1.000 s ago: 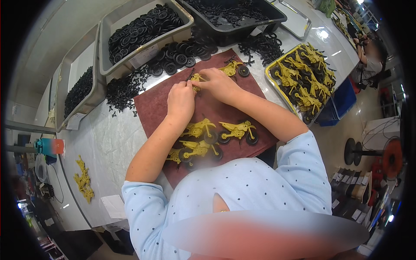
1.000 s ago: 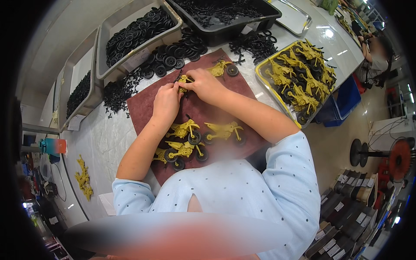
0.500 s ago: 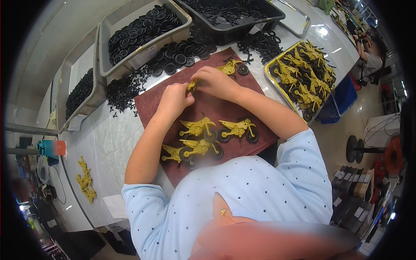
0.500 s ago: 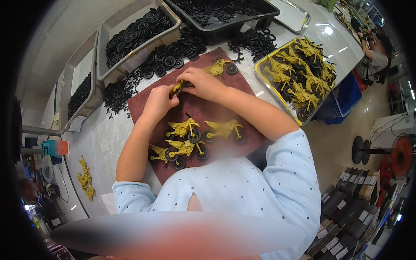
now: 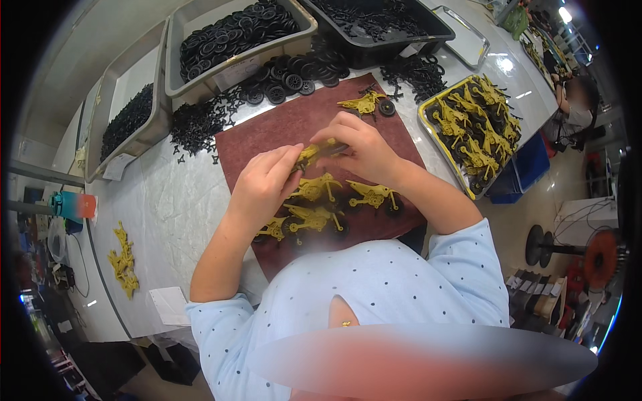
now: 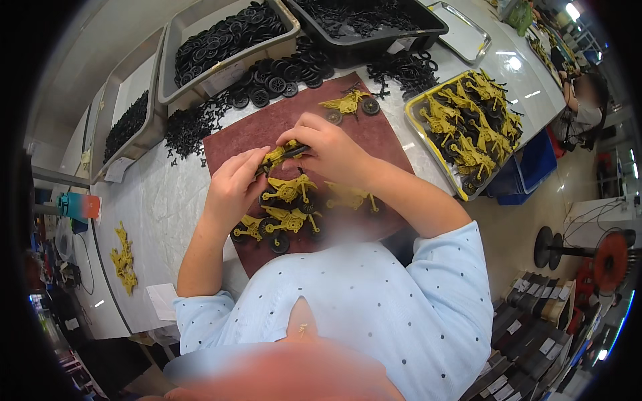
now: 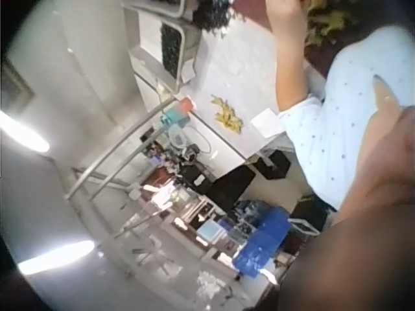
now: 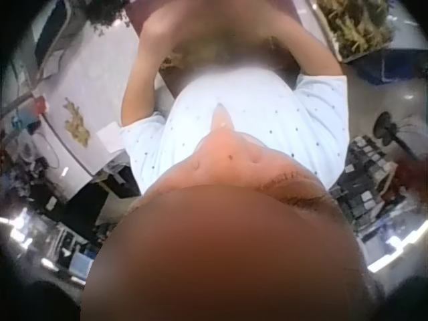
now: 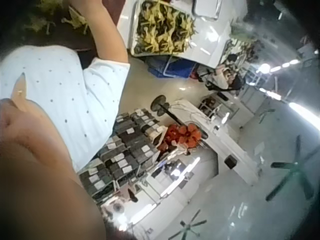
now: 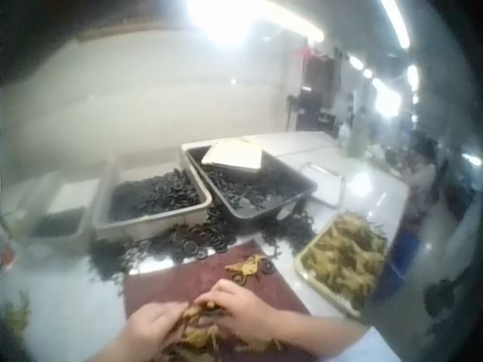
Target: The person assembles toy motorcycles by pressing wheels into plastic frame parts by hand, joining the frame sections together, and placing the assembled motorcycles onto a tray.
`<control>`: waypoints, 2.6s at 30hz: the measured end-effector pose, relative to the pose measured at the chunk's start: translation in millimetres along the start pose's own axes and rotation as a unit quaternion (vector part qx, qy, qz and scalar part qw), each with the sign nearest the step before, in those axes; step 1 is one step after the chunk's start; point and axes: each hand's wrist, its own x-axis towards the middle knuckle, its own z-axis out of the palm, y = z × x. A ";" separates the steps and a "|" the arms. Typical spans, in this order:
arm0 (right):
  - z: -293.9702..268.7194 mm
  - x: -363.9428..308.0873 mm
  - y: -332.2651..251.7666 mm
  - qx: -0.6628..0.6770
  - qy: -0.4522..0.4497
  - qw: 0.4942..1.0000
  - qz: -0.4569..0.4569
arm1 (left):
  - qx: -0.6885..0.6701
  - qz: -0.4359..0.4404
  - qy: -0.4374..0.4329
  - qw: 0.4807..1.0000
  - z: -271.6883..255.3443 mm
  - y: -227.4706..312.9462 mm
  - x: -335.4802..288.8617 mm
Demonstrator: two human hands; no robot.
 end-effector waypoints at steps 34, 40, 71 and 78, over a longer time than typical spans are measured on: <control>31.7 -26.2 -16.2 0.522 0.053 0.820 0.227 | 0.062 -0.034 0.056 0.996 13.3 9.1 -13.6; 28.0 0.6 39.2 0.395 -0.021 0.836 0.381 | 0.072 -0.094 -0.011 0.993 34.1 -53.4 -27.1; 35.6 23.6 55.3 0.042 -0.058 0.924 0.375 | 0.333 -0.263 -0.007 0.905 5.9 -74.4 -63.4; 35.0 23.7 53.3 -0.127 -0.094 0.944 0.288 | 0.137 -0.181 -0.081 0.971 30.2 -50.2 -36.8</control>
